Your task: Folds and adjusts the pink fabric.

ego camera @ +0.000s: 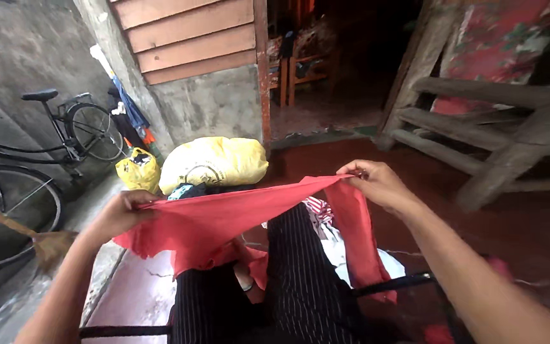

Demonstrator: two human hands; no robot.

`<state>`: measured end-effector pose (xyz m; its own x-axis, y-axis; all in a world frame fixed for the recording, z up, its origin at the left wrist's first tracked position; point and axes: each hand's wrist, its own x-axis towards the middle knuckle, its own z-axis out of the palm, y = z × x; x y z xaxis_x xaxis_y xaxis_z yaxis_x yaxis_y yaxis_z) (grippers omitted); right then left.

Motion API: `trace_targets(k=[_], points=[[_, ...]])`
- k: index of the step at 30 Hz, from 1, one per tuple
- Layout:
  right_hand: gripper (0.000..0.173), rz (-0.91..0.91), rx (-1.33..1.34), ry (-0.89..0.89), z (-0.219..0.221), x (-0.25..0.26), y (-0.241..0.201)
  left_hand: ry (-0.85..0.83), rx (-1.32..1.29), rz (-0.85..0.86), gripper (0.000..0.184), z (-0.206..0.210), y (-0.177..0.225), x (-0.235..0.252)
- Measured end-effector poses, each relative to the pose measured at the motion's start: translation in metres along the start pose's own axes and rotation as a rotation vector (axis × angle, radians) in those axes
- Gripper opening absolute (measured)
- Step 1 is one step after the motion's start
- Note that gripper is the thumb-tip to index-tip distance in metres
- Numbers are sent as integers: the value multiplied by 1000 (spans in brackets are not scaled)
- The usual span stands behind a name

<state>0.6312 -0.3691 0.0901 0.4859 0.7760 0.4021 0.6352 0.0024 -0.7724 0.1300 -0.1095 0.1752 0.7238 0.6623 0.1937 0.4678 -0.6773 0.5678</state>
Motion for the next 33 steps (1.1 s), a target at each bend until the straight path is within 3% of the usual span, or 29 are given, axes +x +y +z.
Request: trace_targets(k=[3, 6, 9, 11, 14, 17, 20, 24, 29, 33], points=[[12, 136, 112, 66, -19, 2, -3, 40, -283, -60, 16, 3, 21, 0], [19, 195, 166, 287, -37, 2, -2, 60, -361, 52, 17, 30, 47, 3], [28, 282, 105, 487, -58, -8, -1, -12, -373, 183, 19, 85, 77, 1], [32, 338, -9, 520, -74, -16, 12, -155, -361, 248, 20, 136, 87, -9], [27, 302, -212, 362, -93, -30, 52, -415, -152, 359, 26, 210, 85, -38], [20, 404, -405, 118, -89, -30, 64, -531, -87, 309, 35, 241, 70, -63], [16, 358, -472, 16, -75, -23, 50, -296, -33, 188, 31, 228, 51, -76], [18, 209, -291, -58, -38, -20, -2, 110, 211, 13, 37, 198, 12, -85], [18, 49, -61, -295, 37, -36, -59, 157, 76, -264, 66, 179, -62, -93], [19, -61, -9, -542, 100, -54, -74, 66, -105, -383, 70, 185, -96, -97]])
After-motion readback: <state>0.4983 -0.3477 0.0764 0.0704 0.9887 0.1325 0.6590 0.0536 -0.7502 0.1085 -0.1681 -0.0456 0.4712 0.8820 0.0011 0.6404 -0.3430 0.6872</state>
